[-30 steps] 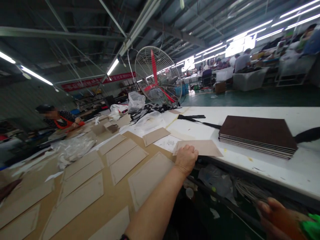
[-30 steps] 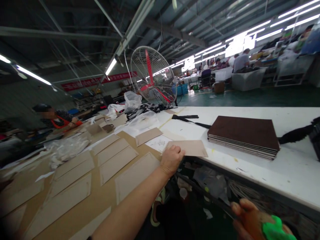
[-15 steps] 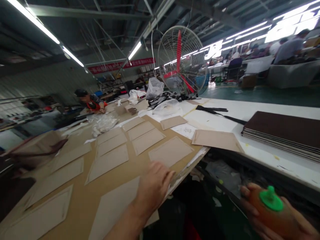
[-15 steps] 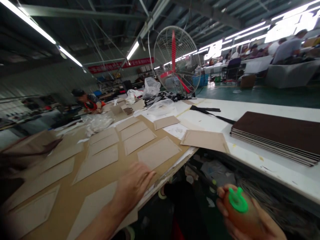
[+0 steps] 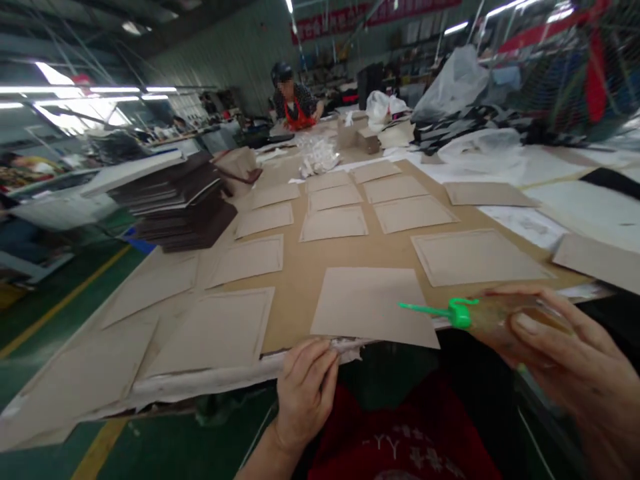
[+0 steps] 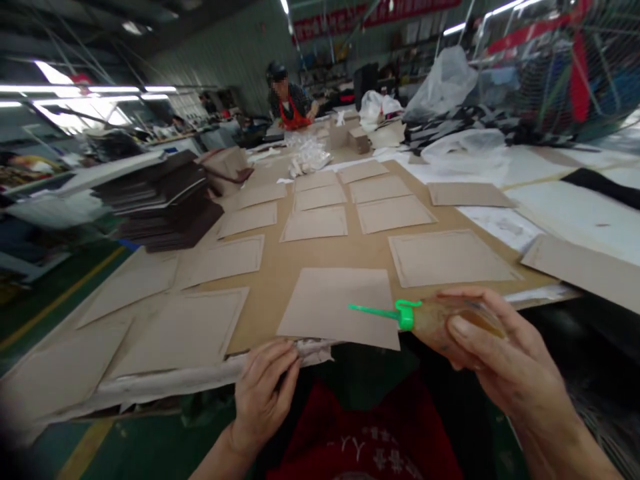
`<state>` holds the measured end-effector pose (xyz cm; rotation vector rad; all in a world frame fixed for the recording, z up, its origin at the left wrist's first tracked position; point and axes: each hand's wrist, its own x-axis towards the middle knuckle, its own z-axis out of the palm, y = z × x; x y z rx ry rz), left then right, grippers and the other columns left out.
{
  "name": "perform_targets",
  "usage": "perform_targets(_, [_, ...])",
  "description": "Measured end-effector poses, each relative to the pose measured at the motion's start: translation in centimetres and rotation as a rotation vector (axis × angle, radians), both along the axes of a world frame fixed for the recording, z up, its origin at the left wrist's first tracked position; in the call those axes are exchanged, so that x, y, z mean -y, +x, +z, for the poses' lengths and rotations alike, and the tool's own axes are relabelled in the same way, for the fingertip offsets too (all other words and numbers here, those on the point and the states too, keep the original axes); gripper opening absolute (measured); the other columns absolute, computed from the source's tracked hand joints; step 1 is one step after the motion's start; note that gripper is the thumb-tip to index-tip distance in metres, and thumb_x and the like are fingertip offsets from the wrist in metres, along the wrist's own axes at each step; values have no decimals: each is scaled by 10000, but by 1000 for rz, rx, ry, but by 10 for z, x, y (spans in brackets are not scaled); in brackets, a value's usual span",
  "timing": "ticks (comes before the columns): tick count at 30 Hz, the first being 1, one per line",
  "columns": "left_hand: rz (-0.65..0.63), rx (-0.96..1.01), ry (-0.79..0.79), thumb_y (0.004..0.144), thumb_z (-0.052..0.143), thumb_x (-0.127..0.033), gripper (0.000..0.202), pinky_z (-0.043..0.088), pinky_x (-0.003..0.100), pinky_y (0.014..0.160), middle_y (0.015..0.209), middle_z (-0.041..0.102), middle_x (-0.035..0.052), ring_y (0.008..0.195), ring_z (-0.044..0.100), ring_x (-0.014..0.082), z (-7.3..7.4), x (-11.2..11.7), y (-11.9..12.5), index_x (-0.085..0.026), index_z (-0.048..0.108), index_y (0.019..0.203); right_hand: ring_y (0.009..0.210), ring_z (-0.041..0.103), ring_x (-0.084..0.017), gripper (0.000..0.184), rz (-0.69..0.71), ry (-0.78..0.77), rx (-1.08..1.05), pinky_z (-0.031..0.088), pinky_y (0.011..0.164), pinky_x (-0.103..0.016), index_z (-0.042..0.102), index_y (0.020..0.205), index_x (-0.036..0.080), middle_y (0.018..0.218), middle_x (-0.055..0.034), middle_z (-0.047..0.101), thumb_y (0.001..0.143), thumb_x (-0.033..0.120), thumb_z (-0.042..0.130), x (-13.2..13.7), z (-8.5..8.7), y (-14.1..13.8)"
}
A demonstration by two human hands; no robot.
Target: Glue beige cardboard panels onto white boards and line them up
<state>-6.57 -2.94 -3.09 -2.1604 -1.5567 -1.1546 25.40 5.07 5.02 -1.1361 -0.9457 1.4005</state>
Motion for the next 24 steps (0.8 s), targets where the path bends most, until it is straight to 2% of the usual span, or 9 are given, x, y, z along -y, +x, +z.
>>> perform_targets(2, [0,-29,17,859,676,-82,302,539,404,932,1094,707,68,1073,634,227,-2,-5,6,-196,651,1138,632,622,-202,484,82,84,167,430,412,-235,675,1078,250,895,-73,709,674,461,838,-10,5,-16])
perform_targets(4, [15,-62,33,883,661,-111,287,542,389,919,1104,711,71,1058,634,226,-6,-11,12,-175,652,1163,676,641,-224,479,193,146,311,470,453,-260,655,1078,259,926,-75,716,700,509,809,-19,7,-30])
perform_targets(7, [55,-89,57,935,577,-117,231,555,364,877,1081,721,69,1007,640,215,-12,-19,19,-151,663,1147,810,662,-251,449,376,256,514,533,615,-321,625,1114,278,1001,-52,710,768,538,750,-32,11,-53])
perform_targets(11, [103,-83,86,963,522,-122,225,545,345,846,1061,737,46,951,641,196,-20,-20,28,-157,677,1123,821,628,-221,370,545,448,726,483,684,-333,602,1120,273,943,-14,691,857,527,654,-50,16,-86])
perform_targets(17, [205,-45,124,961,523,-117,225,486,354,786,1065,753,6,862,629,183,-26,-17,37,-188,687,1097,750,568,-177,247,723,624,899,411,659,-325,590,1050,249,871,14,633,883,428,626,-64,21,-126])
perform_targets(24, [211,-38,133,955,536,-121,208,423,362,711,1076,756,-6,774,604,174,-27,-17,38,-184,682,1089,707,519,-148,127,869,784,966,364,635,-295,571,964,233,804,31,571,904,329,628,-63,33,-142])
